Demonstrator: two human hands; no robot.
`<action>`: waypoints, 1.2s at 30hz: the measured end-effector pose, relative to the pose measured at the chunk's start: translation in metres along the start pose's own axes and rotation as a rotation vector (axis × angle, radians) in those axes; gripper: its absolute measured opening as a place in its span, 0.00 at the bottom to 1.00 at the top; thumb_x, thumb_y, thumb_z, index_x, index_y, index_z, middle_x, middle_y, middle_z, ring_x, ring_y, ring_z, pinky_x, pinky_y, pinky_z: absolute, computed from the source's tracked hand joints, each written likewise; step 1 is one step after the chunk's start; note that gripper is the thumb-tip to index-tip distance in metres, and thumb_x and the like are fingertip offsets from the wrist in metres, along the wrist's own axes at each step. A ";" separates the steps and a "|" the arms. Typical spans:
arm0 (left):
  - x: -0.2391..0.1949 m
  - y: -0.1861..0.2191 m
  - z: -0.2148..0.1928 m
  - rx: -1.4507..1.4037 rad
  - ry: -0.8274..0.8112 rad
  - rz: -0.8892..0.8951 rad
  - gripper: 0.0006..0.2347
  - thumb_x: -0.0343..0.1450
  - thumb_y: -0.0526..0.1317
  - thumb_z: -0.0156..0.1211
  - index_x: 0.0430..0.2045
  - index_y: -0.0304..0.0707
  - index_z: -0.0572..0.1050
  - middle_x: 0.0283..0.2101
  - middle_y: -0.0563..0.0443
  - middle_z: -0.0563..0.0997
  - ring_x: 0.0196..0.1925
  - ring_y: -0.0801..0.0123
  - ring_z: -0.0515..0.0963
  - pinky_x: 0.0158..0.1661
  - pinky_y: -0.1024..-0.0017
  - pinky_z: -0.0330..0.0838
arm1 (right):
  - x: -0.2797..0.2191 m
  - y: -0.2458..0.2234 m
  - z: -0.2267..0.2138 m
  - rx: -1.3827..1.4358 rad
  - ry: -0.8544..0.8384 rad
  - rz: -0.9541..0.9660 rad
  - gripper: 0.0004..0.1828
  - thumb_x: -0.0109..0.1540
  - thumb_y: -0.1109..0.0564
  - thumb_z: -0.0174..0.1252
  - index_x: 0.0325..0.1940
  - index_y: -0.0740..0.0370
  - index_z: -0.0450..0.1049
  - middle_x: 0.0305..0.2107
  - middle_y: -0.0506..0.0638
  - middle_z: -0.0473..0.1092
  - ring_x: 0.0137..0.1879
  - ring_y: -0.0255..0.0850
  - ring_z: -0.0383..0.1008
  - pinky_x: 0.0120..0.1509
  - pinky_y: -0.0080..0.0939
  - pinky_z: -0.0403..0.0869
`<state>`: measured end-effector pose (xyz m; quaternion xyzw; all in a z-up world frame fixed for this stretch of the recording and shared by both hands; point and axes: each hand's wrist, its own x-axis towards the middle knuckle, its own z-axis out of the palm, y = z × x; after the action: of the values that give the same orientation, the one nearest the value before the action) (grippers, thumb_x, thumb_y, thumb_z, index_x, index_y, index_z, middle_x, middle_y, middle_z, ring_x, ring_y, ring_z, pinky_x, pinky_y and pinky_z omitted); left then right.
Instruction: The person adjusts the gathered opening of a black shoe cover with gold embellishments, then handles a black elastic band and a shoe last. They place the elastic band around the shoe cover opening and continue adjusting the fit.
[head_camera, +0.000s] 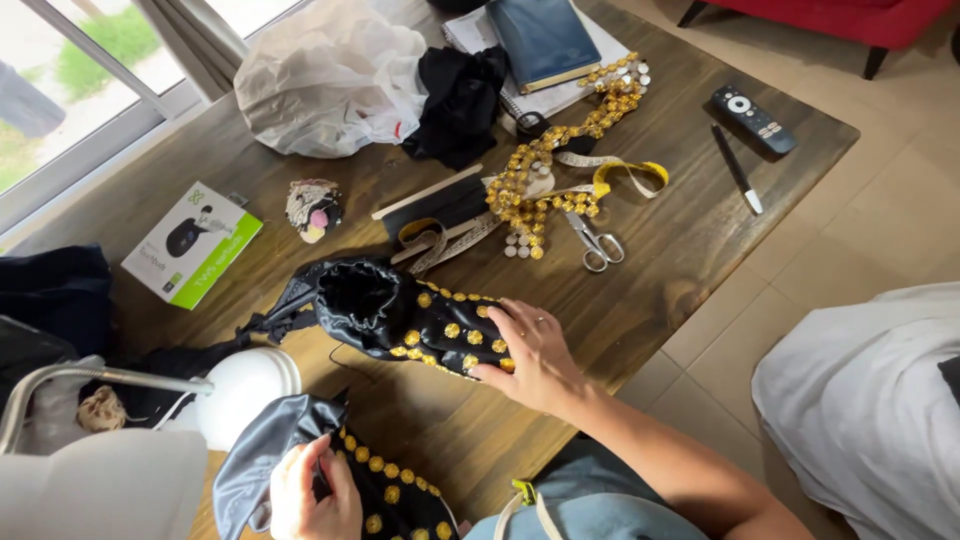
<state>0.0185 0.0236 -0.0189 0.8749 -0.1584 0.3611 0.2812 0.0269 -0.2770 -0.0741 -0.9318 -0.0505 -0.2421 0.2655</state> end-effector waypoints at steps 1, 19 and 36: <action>0.002 0.001 0.000 0.009 0.001 -0.006 0.09 0.72 0.20 0.59 0.38 0.32 0.80 0.38 0.42 0.81 0.40 0.58 0.80 0.50 0.66 0.75 | 0.000 -0.001 -0.002 0.007 -0.006 -0.006 0.46 0.54 0.38 0.74 0.67 0.63 0.65 0.61 0.63 0.67 0.63 0.56 0.70 0.68 0.64 0.68; -0.025 0.000 -0.039 -0.233 0.052 -0.064 0.06 0.70 0.24 0.59 0.37 0.29 0.78 0.39 0.41 0.82 0.43 0.53 0.82 0.53 0.60 0.78 | -0.024 -0.009 0.020 -0.104 0.135 -0.074 0.51 0.53 0.39 0.72 0.67 0.79 0.65 0.61 0.77 0.67 0.60 0.71 0.70 0.65 0.65 0.69; -0.022 0.055 -0.031 0.115 0.012 -0.135 0.11 0.70 0.25 0.58 0.44 0.36 0.78 0.41 0.42 0.80 0.42 0.52 0.79 0.47 0.63 0.76 | -0.071 0.040 -0.065 -0.090 0.046 0.134 0.51 0.52 0.47 0.71 0.71 0.79 0.61 0.63 0.76 0.65 0.68 0.69 0.65 0.69 0.67 0.66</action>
<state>-0.0397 0.0006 0.0037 0.8962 -0.0761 0.3550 0.2551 -0.0543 -0.3422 -0.0792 -0.9383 0.0292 -0.2471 0.2400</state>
